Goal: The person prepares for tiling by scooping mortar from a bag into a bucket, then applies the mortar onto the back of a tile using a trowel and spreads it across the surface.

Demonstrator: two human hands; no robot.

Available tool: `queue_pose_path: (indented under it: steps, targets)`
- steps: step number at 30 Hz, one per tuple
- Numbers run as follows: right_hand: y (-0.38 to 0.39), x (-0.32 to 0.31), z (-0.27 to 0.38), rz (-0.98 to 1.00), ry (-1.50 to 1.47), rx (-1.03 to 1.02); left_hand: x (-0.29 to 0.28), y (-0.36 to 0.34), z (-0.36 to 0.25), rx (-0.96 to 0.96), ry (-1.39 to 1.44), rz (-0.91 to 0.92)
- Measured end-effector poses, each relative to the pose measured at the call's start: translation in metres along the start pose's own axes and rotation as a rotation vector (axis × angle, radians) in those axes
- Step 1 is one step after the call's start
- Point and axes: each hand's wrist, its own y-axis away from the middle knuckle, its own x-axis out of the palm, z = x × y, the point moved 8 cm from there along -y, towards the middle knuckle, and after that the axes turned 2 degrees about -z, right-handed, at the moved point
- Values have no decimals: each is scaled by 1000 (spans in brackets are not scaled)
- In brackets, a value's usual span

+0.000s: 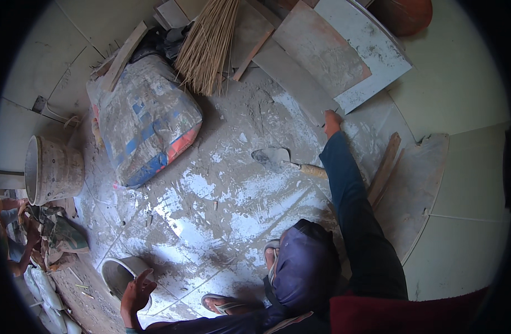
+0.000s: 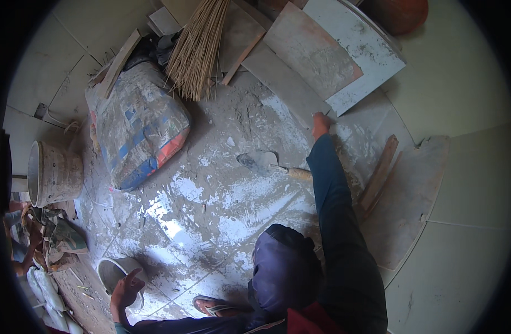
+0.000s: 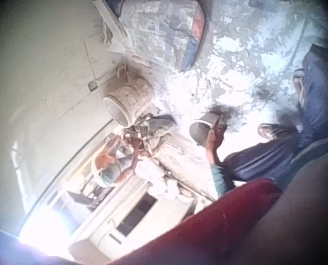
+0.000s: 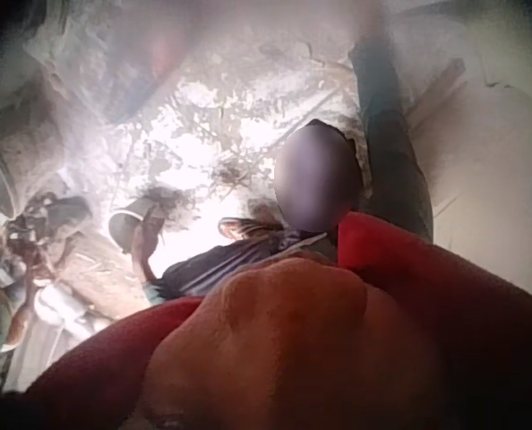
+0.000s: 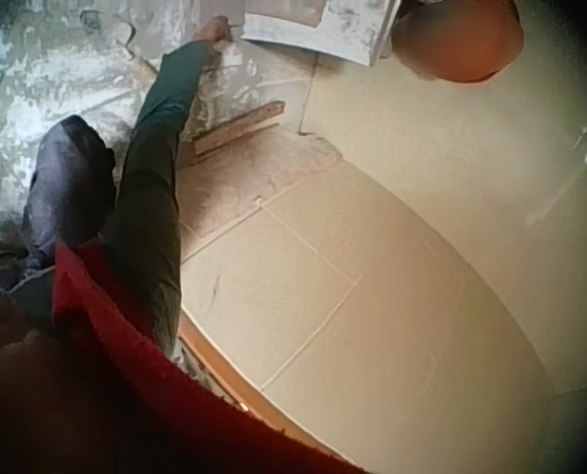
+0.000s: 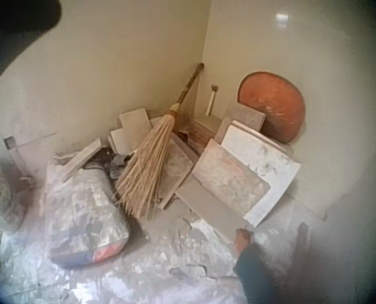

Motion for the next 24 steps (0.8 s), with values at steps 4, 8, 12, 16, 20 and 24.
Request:
queue_pose_path:
  steps: [4,8,12,16,20,24]
  targets:
    - [0,1,-7,15,-193,194,-4,-4,-5,-11,-24,2]
    - [25,6,-6,163,-454,271,-6,-6,-8,-37,-32,-7]
    - [47,15,24,509,-679,137,-6,-11,-10,-30,-11,-31]
    - [70,23,61,780,-741,-79,-13,-12,-19,-22,-27,-60]
    - [110,42,32,704,-756,-67,-17,27,37,146,-58,-187]
    - [37,-71,58,551,-23,-857,-44,22,64,43,115,-484]
